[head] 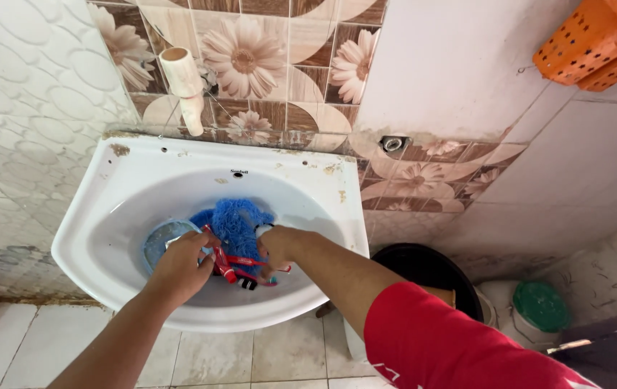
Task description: The person organizes bathroom items by moving them from a basin in the sink to wall-mounted baskets. They place a pink tube, toothbrushes, toothpaste, and a small container into an orange basket, and a green powder packet into a blue corner shelf.
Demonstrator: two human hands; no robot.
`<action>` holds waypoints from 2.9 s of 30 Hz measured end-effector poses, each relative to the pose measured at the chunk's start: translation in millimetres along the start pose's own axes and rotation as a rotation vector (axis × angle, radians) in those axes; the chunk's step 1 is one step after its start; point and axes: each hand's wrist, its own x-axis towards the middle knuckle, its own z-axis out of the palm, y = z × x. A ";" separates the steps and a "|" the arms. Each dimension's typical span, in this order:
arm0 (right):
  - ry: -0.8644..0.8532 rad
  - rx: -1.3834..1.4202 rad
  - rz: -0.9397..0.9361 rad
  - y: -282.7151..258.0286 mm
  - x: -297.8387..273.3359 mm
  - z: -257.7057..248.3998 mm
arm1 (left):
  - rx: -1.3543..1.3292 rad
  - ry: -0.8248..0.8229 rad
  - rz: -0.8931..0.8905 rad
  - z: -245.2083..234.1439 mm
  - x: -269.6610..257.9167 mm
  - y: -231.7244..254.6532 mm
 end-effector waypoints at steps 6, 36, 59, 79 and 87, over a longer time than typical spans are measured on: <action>-0.019 -0.146 0.048 7.0 19.8 37.4 | -0.006 -0.001 0.067 2.9 -4.0 -6.7; 1.010 0.568 -0.129 98.1 -373.9 -224.2 | -0.058 0.102 0.537 -42.1 118.6 381.7; 1.678 0.437 0.145 359.8 -658.7 -235.4 | 0.402 0.268 0.501 94.0 242.4 636.1; 1.339 -0.012 0.321 392.5 -461.0 -272.4 | 0.383 0.300 0.524 122.9 235.3 636.6; 1.107 0.031 0.427 380.0 -482.2 -263.6 | 0.446 0.276 0.525 119.7 226.0 637.3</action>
